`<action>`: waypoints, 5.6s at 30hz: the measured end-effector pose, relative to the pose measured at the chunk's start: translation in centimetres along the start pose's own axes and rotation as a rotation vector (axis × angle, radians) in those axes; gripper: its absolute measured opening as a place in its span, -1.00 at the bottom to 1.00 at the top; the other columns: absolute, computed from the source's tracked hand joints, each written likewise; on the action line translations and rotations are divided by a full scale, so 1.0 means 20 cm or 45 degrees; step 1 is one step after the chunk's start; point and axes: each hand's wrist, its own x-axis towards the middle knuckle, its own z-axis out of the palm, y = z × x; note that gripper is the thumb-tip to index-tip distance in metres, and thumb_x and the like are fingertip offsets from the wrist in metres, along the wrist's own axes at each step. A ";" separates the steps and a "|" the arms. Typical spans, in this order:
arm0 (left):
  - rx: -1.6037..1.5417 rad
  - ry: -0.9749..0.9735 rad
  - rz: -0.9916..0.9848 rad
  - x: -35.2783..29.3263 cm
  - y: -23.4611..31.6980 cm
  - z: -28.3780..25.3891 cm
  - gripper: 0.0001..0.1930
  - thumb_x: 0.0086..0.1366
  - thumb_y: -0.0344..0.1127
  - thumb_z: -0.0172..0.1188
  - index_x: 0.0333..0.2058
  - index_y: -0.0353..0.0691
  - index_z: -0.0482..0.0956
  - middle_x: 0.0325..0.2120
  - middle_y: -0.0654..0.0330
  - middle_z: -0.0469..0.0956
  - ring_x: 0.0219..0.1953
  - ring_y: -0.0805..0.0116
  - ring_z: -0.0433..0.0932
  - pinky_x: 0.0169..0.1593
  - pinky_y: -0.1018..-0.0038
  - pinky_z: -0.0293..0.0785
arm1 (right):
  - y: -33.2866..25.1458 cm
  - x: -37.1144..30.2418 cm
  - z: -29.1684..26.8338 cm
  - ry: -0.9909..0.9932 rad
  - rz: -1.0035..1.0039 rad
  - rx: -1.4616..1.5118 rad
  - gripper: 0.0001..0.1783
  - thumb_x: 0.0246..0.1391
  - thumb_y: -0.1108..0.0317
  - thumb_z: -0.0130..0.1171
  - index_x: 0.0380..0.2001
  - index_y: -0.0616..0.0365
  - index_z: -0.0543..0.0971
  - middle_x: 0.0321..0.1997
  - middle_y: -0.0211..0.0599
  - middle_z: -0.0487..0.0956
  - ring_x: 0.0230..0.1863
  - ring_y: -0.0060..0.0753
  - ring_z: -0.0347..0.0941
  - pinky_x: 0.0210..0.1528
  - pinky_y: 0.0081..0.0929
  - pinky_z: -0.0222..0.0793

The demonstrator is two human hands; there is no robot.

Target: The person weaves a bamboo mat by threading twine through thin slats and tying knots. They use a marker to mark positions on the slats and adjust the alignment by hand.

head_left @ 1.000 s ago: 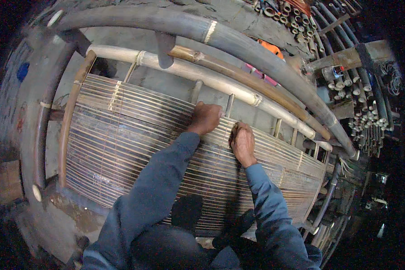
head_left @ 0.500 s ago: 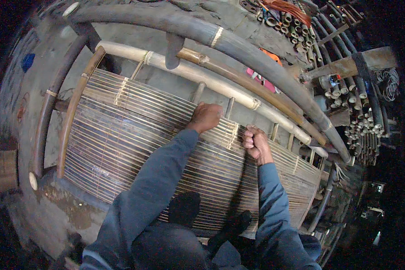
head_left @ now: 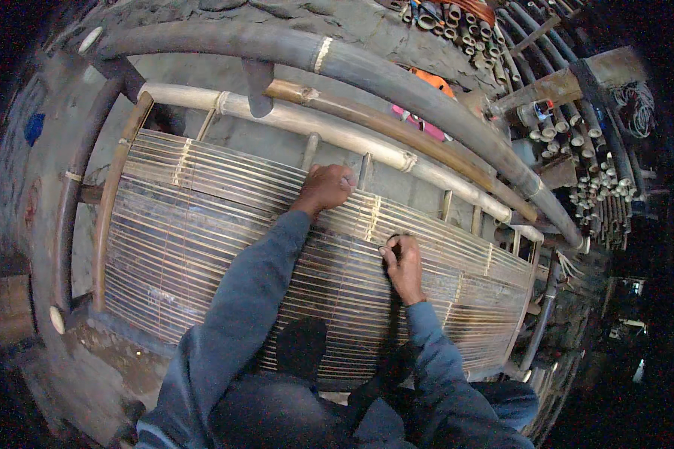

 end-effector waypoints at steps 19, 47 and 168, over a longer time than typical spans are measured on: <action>-1.542 0.090 -0.752 -0.74 0.42 0.32 -0.76 0.33 -0.25 0.23 -0.26 -0.37 0.60 -0.44 0.18 0.61 -0.39 0.44 0.57 -0.35 0.44 0.51 | -0.21 -0.06 0.06 -0.479 0.718 1.067 -0.89 0.30 0.37 0.10 -0.36 0.07 0.51 -0.56 -0.54 0.45 -0.55 -0.69 0.31 -0.52 -0.62 0.20; -2.022 0.093 -1.039 -0.62 0.32 0.14 -0.90 0.30 -0.43 0.14 -0.28 -0.26 0.62 -0.58 0.31 0.47 -0.63 0.56 0.34 -0.58 0.55 0.31 | -0.29 -0.14 0.08 -0.629 0.889 1.252 -0.83 0.36 0.45 -0.01 -0.28 0.16 0.57 -0.39 -0.42 0.59 -0.35 -0.55 0.52 -0.30 -0.51 0.53; 0.557 0.633 -0.281 -0.58 -0.46 -1.30 -0.68 0.31 -0.31 0.10 -0.03 -0.35 0.53 -0.10 -0.18 0.56 0.04 -0.18 0.49 0.15 0.13 0.41 | -0.94 0.93 0.36 -0.280 -0.176 1.284 -0.75 0.21 0.23 0.21 -0.32 0.23 0.67 -0.31 -0.32 0.59 -0.27 -0.56 0.44 -0.19 -0.49 0.39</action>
